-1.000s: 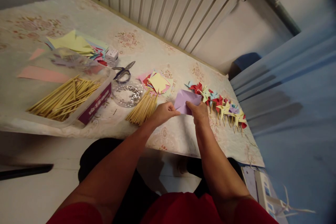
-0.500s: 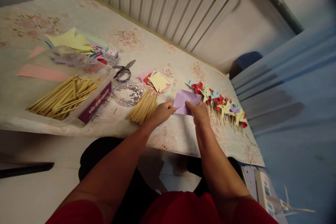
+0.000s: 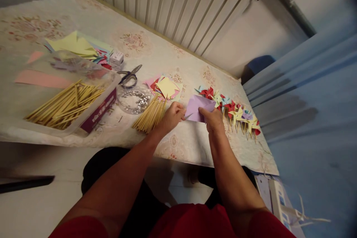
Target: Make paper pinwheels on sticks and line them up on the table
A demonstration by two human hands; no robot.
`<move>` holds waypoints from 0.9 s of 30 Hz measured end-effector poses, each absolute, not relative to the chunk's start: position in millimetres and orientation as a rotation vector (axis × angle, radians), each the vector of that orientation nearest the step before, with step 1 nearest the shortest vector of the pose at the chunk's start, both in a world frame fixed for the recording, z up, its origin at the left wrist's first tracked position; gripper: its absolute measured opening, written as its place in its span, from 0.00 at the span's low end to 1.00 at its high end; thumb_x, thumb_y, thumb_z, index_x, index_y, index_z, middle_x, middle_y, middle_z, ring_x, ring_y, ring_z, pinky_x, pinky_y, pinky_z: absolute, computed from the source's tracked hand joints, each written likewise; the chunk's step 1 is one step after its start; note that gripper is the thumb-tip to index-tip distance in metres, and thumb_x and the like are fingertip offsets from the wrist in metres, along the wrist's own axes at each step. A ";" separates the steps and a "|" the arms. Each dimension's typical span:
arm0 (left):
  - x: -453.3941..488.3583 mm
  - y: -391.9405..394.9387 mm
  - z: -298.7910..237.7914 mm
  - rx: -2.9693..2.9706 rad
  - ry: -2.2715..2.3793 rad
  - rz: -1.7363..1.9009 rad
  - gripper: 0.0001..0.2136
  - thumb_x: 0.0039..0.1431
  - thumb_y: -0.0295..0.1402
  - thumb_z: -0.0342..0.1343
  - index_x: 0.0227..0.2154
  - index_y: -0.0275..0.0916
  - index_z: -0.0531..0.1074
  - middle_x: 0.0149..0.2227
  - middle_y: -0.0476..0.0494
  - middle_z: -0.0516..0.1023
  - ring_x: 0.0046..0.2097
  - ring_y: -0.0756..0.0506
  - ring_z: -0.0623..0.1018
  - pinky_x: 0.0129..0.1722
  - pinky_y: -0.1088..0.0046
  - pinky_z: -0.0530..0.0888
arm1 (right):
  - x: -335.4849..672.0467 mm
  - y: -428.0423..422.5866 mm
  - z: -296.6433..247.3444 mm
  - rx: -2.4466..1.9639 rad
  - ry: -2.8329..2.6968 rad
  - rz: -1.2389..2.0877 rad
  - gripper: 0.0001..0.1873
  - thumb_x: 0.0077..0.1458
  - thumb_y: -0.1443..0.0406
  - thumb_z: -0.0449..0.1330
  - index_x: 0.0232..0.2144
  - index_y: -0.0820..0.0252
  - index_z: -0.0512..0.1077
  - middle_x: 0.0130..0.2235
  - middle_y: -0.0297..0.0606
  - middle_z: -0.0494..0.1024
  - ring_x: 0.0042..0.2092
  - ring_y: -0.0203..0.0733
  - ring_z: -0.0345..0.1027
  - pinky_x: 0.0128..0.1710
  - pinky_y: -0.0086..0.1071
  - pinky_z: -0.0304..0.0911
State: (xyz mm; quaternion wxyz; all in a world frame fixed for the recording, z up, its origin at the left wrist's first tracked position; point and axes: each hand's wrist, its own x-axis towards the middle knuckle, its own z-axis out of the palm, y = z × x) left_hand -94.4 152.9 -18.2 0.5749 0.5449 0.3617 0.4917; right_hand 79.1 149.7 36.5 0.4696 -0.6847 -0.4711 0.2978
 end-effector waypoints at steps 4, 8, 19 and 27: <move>-94.5 153.3 -14.9 1.280 0.677 1.217 0.18 0.55 0.28 0.52 0.50 0.39 0.66 0.38 0.46 0.76 0.39 0.50 0.75 0.40 0.73 0.71 | 78.5 148.9 38.7 -1.612 -0.972 0.848 0.18 0.33 0.60 0.67 0.30 0.59 0.72 0.28 0.34 0.77 0.30 0.40 0.70 0.32 0.34 0.67; -97.0 149.9 -8.6 1.418 0.596 1.176 0.17 0.53 0.25 0.51 0.46 0.38 0.73 0.46 0.43 0.76 0.46 0.48 0.74 0.47 0.70 0.70 | 77.3 146.2 41.6 -1.560 -0.947 0.964 0.19 0.30 0.62 0.69 0.30 0.60 0.73 0.26 0.32 0.76 0.27 0.39 0.68 0.32 0.34 0.66; -98.7 149.6 -5.8 1.681 0.713 1.083 0.07 0.52 0.25 0.54 0.32 0.39 0.76 0.35 0.48 0.77 0.39 0.49 0.74 0.43 0.71 0.69 | 64.9 139.2 38.1 -1.569 -1.003 1.064 0.19 0.31 0.61 0.69 0.30 0.62 0.74 0.26 0.31 0.76 0.27 0.36 0.68 0.31 0.31 0.64; -98.3 148.8 -6.3 1.579 0.722 1.088 0.07 0.52 0.29 0.55 0.34 0.39 0.75 0.37 0.48 0.77 0.40 0.48 0.74 0.44 0.71 0.69 | 66.3 138.4 39.0 -1.542 -0.987 1.098 0.20 0.30 0.61 0.69 0.31 0.63 0.74 0.26 0.32 0.77 0.26 0.35 0.67 0.31 0.30 0.64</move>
